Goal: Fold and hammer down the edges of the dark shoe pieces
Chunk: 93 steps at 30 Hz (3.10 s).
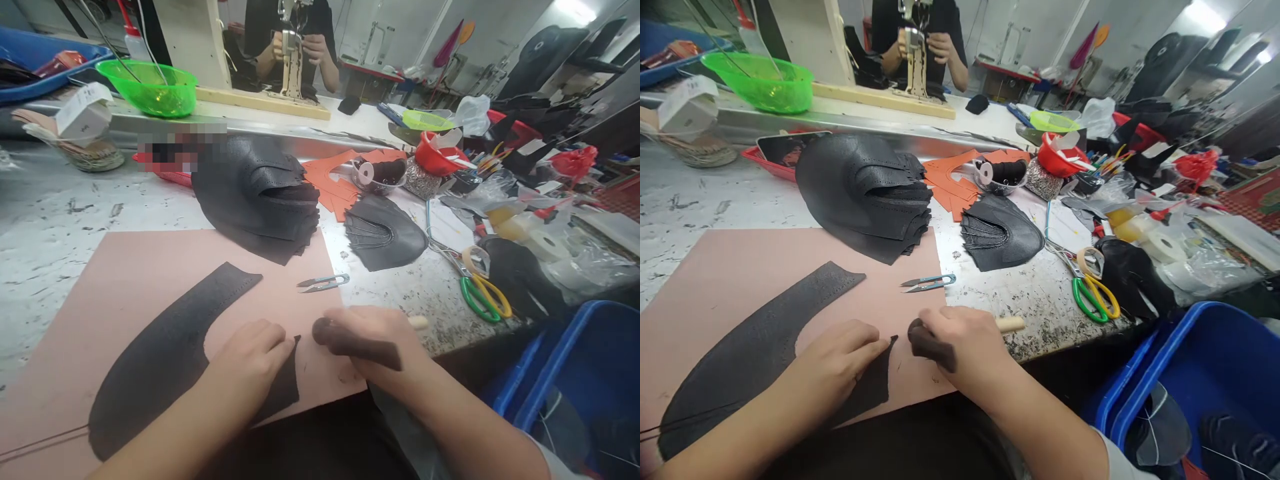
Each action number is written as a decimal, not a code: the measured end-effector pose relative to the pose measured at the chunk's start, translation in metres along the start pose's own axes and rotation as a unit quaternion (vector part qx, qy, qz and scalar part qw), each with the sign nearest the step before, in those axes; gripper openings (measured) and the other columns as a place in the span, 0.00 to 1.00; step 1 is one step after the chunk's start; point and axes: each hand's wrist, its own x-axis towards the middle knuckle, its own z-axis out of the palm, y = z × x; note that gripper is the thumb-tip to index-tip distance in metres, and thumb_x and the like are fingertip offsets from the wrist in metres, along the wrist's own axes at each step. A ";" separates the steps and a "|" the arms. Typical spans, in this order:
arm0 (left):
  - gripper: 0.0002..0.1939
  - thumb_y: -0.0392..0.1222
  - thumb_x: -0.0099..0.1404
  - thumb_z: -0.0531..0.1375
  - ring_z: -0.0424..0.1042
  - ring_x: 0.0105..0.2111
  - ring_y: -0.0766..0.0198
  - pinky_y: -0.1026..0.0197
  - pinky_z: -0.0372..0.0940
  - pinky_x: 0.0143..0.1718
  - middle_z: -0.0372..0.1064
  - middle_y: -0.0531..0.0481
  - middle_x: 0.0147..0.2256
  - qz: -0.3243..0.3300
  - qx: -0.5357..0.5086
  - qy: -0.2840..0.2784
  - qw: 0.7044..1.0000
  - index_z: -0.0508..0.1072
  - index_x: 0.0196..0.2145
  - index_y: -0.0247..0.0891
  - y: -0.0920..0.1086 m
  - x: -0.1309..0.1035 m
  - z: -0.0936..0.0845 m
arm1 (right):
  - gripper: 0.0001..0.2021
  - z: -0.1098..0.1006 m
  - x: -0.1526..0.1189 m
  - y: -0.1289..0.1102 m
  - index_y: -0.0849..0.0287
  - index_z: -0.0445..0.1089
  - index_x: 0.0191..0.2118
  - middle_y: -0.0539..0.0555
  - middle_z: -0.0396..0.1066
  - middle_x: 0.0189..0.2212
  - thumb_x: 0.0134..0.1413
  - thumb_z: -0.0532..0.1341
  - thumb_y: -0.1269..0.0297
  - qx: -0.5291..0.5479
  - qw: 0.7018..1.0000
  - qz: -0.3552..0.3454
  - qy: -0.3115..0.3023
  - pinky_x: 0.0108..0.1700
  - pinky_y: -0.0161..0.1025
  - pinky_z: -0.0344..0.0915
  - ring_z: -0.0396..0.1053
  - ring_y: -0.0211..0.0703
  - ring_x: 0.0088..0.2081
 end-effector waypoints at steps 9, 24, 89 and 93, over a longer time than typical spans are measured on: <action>0.17 0.27 0.63 0.44 0.60 0.28 0.63 0.62 0.53 0.27 0.62 0.50 0.27 -0.027 -0.011 -0.082 0.996 0.71 0.35 0.37 -0.003 0.005 -0.005 | 0.06 -0.006 0.038 -0.023 0.57 0.66 0.24 0.46 0.62 0.17 0.49 0.58 0.72 -0.103 0.990 -0.059 -0.069 0.24 0.35 0.40 0.56 0.34 0.20; 0.15 0.28 0.60 0.46 0.61 0.28 0.63 0.64 0.54 0.28 0.62 0.50 0.28 -0.052 -0.060 -0.105 0.991 0.70 0.35 0.38 -0.013 -0.005 -0.007 | 0.06 -0.005 0.040 -0.022 0.54 0.71 0.29 0.47 0.67 0.20 0.50 0.57 0.69 -0.077 0.990 -0.048 -0.110 0.23 0.35 0.44 0.61 0.36 0.21; 0.16 0.23 0.60 0.52 0.63 0.32 0.65 0.62 0.55 0.35 0.65 0.56 0.31 -0.160 -0.108 -0.162 0.968 0.71 0.34 0.44 -0.022 -0.071 -0.060 | 0.05 0.025 0.052 -0.096 0.56 0.63 0.28 0.46 0.64 0.18 0.49 0.56 0.74 -0.117 0.965 -0.181 -0.149 0.22 0.35 0.38 0.57 0.36 0.19; 0.18 0.22 0.59 0.54 0.61 0.33 0.64 0.63 0.54 0.33 0.64 0.55 0.33 -0.155 -0.094 -0.173 0.968 0.70 0.36 0.45 -0.023 -0.078 -0.061 | 0.05 0.023 0.053 -0.104 0.56 0.64 0.28 0.47 0.65 0.18 0.49 0.56 0.74 -0.144 0.962 -0.173 -0.157 0.23 0.36 0.38 0.59 0.37 0.20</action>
